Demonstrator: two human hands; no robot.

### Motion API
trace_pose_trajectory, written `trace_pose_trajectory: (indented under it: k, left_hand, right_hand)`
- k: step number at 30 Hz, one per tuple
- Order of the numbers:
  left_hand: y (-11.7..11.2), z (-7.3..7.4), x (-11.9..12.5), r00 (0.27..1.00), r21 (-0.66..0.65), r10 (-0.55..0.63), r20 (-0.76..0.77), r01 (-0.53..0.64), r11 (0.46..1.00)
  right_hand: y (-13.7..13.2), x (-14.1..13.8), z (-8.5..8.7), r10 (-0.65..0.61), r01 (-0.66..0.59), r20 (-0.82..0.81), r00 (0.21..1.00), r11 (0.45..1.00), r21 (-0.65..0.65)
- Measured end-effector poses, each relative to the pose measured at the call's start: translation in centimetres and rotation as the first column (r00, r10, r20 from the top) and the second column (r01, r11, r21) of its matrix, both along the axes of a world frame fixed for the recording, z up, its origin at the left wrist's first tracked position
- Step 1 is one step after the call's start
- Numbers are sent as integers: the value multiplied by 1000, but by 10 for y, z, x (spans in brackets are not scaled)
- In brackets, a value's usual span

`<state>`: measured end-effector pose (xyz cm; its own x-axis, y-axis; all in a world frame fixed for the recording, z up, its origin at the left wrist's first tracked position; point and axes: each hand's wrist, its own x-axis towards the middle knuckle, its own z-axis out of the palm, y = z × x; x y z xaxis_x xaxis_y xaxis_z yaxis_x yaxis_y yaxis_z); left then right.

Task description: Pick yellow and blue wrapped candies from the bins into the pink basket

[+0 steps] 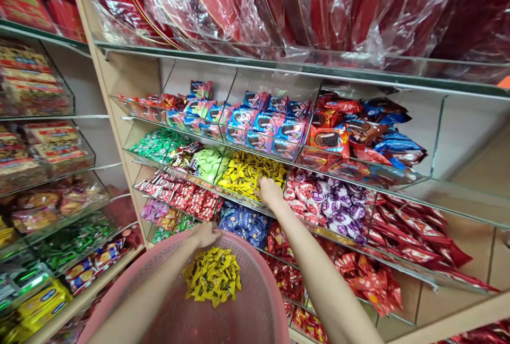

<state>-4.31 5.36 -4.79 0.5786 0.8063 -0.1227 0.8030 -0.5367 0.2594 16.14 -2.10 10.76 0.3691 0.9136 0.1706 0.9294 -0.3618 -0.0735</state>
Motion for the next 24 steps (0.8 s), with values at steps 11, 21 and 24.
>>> trace_pose_trajectory:
  k: [11,21,24]
  left_hand:
    - [-2,1,1,1000,-15,14,4,-14,1000]
    - [1,-3,4,999,-42,7,-42,-9,999]
    - [2,-5,5,999,-33,3,-53,-4,999]
  right_hand:
    - [-2,-6,4,-43,47,80,996,998,-40]
    - [-69,-51,-3,142,-133,-82,986,985,111]
    - [-85,-68,-62,216,-222,-241,946,975,3]
